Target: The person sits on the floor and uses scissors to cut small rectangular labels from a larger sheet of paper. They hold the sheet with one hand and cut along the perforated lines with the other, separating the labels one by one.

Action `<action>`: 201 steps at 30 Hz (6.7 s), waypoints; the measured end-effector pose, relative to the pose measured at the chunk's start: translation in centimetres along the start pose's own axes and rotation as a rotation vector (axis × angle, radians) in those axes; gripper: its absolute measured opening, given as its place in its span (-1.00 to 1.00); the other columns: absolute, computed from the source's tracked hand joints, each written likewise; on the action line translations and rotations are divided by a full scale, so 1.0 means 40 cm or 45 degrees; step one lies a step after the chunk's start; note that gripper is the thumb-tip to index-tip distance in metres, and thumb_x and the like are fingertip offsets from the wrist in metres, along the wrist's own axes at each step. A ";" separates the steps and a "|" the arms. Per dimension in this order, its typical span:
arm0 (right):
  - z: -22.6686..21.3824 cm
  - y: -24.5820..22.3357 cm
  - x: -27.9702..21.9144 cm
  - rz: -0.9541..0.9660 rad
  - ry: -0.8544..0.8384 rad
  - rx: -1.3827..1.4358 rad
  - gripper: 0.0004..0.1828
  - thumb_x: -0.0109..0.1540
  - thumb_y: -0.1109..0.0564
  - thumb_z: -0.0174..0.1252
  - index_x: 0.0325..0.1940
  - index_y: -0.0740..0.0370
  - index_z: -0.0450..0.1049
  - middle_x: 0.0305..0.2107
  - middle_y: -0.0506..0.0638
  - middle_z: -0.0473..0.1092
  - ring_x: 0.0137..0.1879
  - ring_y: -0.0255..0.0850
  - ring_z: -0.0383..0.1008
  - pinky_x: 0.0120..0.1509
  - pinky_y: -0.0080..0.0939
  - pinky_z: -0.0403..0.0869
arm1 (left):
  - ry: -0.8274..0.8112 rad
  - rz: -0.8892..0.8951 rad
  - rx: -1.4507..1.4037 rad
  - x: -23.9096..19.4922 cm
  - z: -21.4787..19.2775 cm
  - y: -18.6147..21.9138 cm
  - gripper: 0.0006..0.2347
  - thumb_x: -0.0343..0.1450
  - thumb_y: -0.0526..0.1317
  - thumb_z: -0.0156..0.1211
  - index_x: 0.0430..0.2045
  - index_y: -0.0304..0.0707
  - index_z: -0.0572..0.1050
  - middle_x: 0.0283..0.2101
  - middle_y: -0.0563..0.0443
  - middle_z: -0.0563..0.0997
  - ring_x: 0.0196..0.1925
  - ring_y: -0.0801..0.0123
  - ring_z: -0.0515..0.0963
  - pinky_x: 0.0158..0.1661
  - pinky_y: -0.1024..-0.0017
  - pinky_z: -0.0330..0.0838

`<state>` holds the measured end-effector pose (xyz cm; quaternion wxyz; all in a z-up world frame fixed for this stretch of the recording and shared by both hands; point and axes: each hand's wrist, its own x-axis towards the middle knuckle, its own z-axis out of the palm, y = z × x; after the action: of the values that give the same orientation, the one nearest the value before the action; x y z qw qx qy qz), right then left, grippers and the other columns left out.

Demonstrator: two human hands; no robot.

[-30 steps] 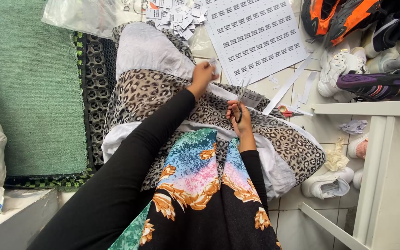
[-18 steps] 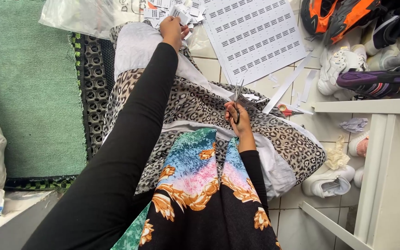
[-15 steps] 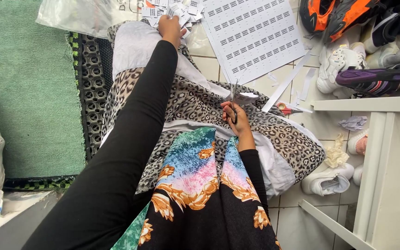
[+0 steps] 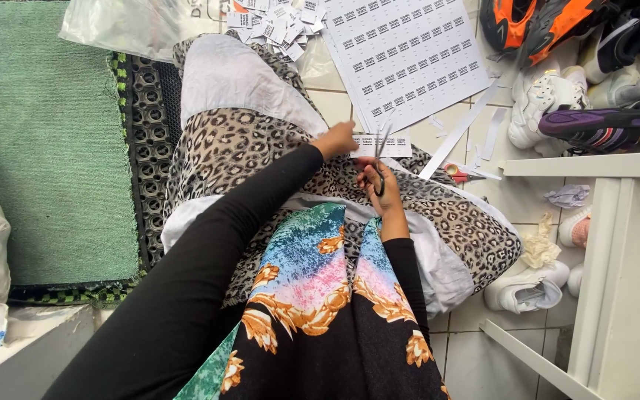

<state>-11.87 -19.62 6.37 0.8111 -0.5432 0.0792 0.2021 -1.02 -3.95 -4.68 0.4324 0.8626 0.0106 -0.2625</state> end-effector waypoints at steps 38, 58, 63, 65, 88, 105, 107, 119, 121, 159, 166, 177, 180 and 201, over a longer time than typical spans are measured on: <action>-0.199 0.009 0.054 -0.475 1.017 0.112 -0.60 0.22 0.31 0.31 0.06 0.12 0.36 -0.18 -0.02 0.35 -0.28 -0.24 0.51 -0.28 -0.32 0.63 | 0.265 0.577 -0.106 -0.238 -0.127 0.131 -0.41 0.11 -0.59 0.22 0.10 -0.27 0.46 0.04 -0.23 0.52 -0.13 -0.13 0.67 -0.13 0.00 0.60; -0.189 -0.002 0.053 -0.479 0.976 0.053 -0.58 0.17 0.34 0.20 0.09 0.11 0.35 -0.25 -0.05 0.33 -0.35 -0.28 0.47 -0.30 -0.33 0.69 | 0.228 0.584 -0.282 -0.245 -0.134 0.125 -0.34 0.16 -0.59 0.17 0.22 -0.13 0.41 -0.03 -0.22 0.49 -0.17 -0.09 0.64 -0.17 0.18 0.66; -0.176 -0.006 0.048 -0.466 0.981 0.053 -0.58 0.16 0.34 0.21 0.08 0.12 0.35 -0.25 -0.05 0.34 -0.34 -0.29 0.47 -0.31 -0.34 0.69 | 0.243 0.603 -0.286 -0.234 -0.134 0.120 -0.35 0.16 -0.62 0.12 0.20 -0.17 0.42 -0.08 -0.28 0.50 -0.19 -0.14 0.64 -0.21 0.18 0.66; -0.181 -0.003 0.051 -0.469 0.973 0.053 -0.58 0.16 0.34 0.21 0.08 0.12 0.35 -0.26 -0.05 0.34 -0.34 -0.28 0.47 -0.31 -0.34 0.68 | 0.254 0.613 -0.292 -0.222 -0.124 0.107 -0.36 0.17 -0.61 0.12 0.20 -0.17 0.42 -0.10 -0.27 0.49 -0.19 -0.13 0.63 -0.21 0.19 0.65; -0.203 0.020 0.056 -0.456 0.986 0.073 -0.64 0.16 0.34 0.24 -0.03 0.07 0.35 -0.29 -0.11 0.34 -0.37 -0.24 0.51 -0.34 -0.29 0.69 | 0.223 0.562 -0.457 -0.208 -0.115 0.091 -0.22 0.22 -0.56 0.19 0.42 -0.01 0.19 -0.04 -0.24 0.47 -0.23 0.03 0.66 -0.20 0.20 0.64; -0.155 -0.018 0.033 -0.549 1.011 -0.047 -0.66 0.15 0.39 0.21 -0.09 0.15 0.31 -0.32 -0.05 0.29 -0.38 -0.26 0.47 -0.37 -0.35 0.65 | 0.382 0.072 -1.046 -0.133 -0.070 0.072 -0.73 0.29 -0.47 0.27 -0.14 -0.29 0.57 -0.37 -0.09 0.54 -0.42 0.28 0.72 -0.43 0.41 0.73; -0.157 -0.019 0.028 -0.559 1.035 -0.041 -0.66 0.15 0.39 0.21 -0.08 0.16 0.31 -0.32 -0.04 0.30 -0.38 -0.26 0.47 -0.38 -0.35 0.65 | 0.459 -0.010 -0.863 -0.055 -0.036 0.033 -0.72 0.29 -0.39 0.31 -0.11 -0.24 0.57 -0.36 -0.03 0.58 -0.44 0.34 0.72 -0.42 0.38 0.70; -0.164 -0.024 0.015 -0.496 1.137 0.045 -0.65 0.16 0.39 0.19 -0.05 0.16 0.29 -0.28 -0.02 0.27 -0.38 -0.22 0.47 -0.34 -0.32 0.67 | 0.448 -0.420 -0.985 0.042 -0.061 0.162 -0.18 0.30 -0.27 0.40 0.46 -0.38 0.02 0.26 -0.41 0.20 0.34 -0.23 0.39 0.23 -0.01 0.44; -0.162 -0.027 0.017 -0.475 1.147 0.044 -0.64 0.16 0.39 0.19 -0.05 0.16 0.29 -0.28 -0.02 0.28 -0.38 -0.22 0.47 -0.34 -0.30 0.67 | 0.452 -0.469 -1.040 0.033 -0.076 0.204 -0.15 0.31 -0.27 0.39 0.48 -0.36 -0.05 0.29 -0.41 0.11 0.38 -0.22 0.32 0.26 -0.02 0.41; -0.109 -0.085 0.030 -0.395 1.118 0.108 -0.68 0.19 0.39 0.19 -0.07 0.16 0.30 -0.27 -0.08 0.22 -0.32 -0.25 0.45 -0.29 -0.34 0.64 | 0.682 -0.203 -1.537 0.109 -0.049 0.163 -0.68 0.41 -0.38 0.32 0.01 -0.26 0.39 -0.28 0.01 0.65 -0.18 0.39 0.59 -0.07 0.42 0.59; -0.129 -0.082 0.008 -0.447 1.075 0.125 -0.70 0.20 0.38 0.17 -0.06 0.18 0.29 -0.27 -0.06 0.23 -0.30 -0.24 0.47 -0.26 -0.34 0.63 | 0.654 -0.146 -1.631 0.118 -0.037 0.117 -0.76 0.45 -0.35 0.25 -0.02 -0.21 0.42 -0.31 0.10 0.66 -0.30 0.45 0.65 -0.27 0.55 0.63; -0.134 -0.094 -0.031 -0.467 1.013 0.247 -0.66 0.19 0.37 0.20 -0.04 0.11 0.32 -0.26 -0.08 0.27 -0.30 -0.21 0.50 -0.24 -0.29 0.69 | 0.688 -0.321 -1.238 0.064 -0.071 0.118 -0.72 0.41 -0.23 0.33 -0.06 -0.26 0.41 -0.38 -0.12 0.68 -0.42 0.34 0.73 -0.46 0.53 0.73; -0.114 -0.124 -0.043 -0.520 0.956 0.242 -0.67 0.20 0.37 0.21 -0.05 0.09 0.33 -0.25 -0.12 0.29 -0.30 -0.23 0.51 -0.23 -0.30 0.70 | 0.396 -0.290 -1.209 -0.076 -0.110 0.217 -0.43 0.48 0.20 0.10 0.11 -0.39 0.44 0.07 -0.44 0.57 -0.01 -0.03 0.71 -0.29 0.18 0.71; -0.139 -0.175 -0.066 -0.661 0.732 0.026 -0.65 0.26 0.37 0.21 0.03 0.10 0.32 -0.23 -0.12 0.34 -0.28 -0.26 0.50 -0.24 -0.31 0.65 | 0.228 0.164 -1.398 -0.324 -0.163 0.346 -0.74 0.47 -0.40 0.03 -0.02 -0.12 0.56 -0.10 -0.32 0.62 -0.14 0.10 0.64 -0.26 0.21 0.73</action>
<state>-10.87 -27.62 11.01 0.7852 -0.5716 0.1651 -0.1714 -5.90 -5.01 14.75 0.8307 0.5285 0.1300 -0.1171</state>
